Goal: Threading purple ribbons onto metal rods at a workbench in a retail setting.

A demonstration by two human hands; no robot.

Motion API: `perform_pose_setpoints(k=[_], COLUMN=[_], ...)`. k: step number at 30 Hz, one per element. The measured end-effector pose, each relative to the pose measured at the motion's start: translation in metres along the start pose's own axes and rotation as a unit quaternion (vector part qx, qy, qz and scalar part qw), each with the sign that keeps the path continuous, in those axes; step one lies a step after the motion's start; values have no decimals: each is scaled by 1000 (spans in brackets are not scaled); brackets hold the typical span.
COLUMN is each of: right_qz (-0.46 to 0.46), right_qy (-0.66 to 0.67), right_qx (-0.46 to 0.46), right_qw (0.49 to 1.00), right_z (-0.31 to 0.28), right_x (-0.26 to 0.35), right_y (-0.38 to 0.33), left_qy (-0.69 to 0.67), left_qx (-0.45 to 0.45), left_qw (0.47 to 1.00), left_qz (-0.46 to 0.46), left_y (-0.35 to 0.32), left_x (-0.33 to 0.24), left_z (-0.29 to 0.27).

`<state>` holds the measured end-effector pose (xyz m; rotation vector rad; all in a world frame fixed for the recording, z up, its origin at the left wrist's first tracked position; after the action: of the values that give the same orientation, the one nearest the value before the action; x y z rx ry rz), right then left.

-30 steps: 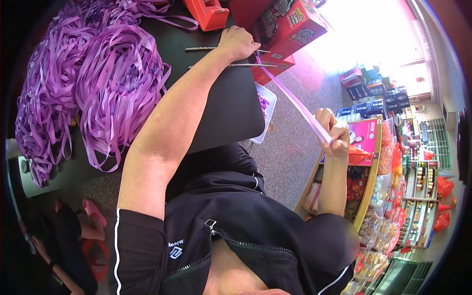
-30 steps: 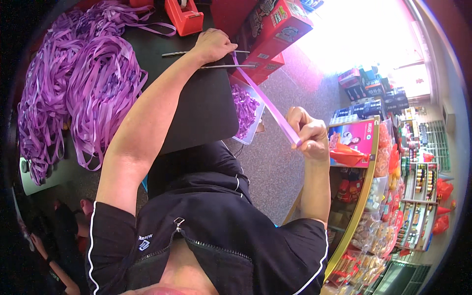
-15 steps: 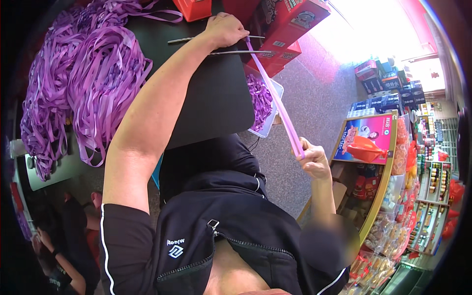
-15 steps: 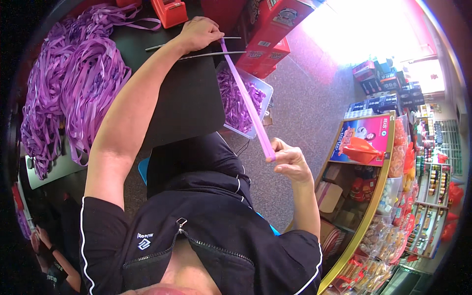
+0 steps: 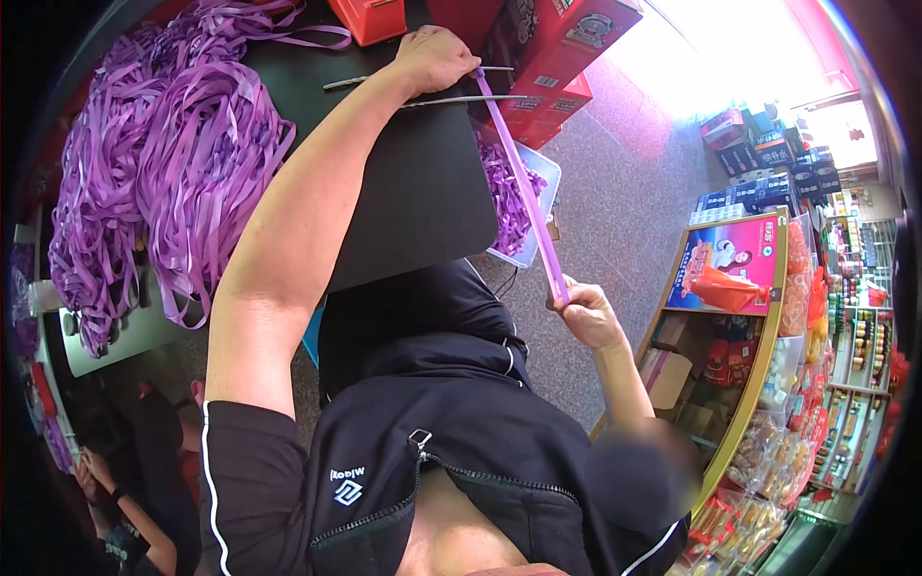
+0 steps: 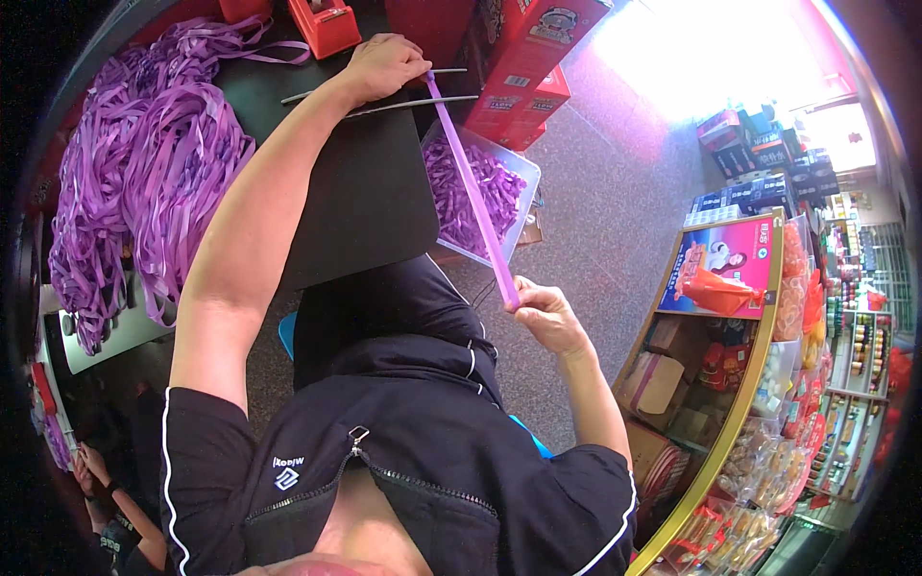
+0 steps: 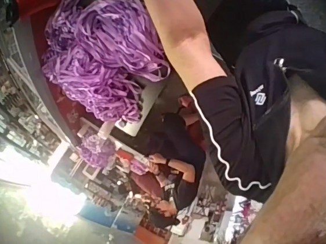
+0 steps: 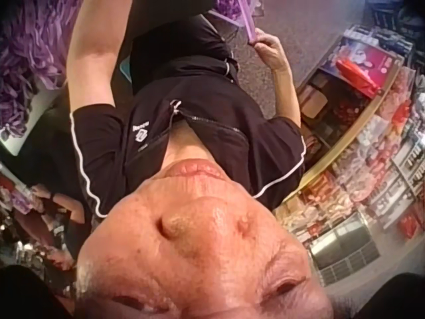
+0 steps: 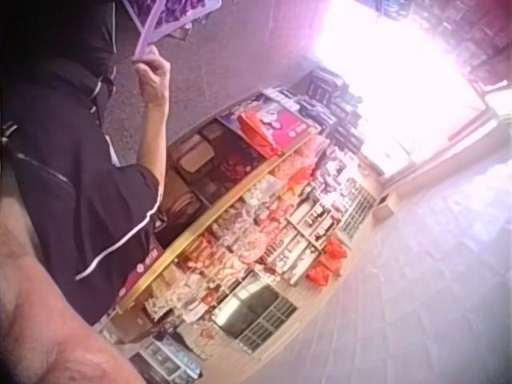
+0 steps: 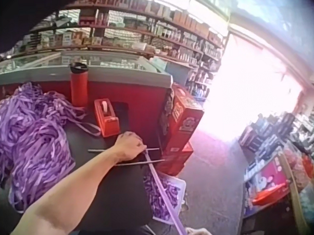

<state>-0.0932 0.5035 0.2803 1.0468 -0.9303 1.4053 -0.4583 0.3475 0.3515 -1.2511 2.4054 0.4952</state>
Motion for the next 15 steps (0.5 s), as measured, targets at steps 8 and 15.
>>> perform_pose_setpoints(k=[8, 15], right_qz=[-117, -289], right_qy=[-1, -122], right_qx=[-33, 81], right_qw=[993, 946], right_z=[10, 45], right_x=[26, 125], right_y=[2, 53], left_qy=[11, 1], left_qx=[-40, -22], left_qw=[999, 1000], left_qz=[16, 6], left_y=[-3, -1], left_x=[0, 2], left_z=[-3, -4])
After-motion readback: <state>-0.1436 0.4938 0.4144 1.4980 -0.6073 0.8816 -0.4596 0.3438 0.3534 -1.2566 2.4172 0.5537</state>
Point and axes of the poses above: each hand's wrist, its own y-axis towards the middle knuckle, its own z-axis out of the palm, x = y × z, the point moved 5 cm from there along y, towards the middle knuckle, and after that the axes turned 9 degrees about -z, right-handed, at the moved point
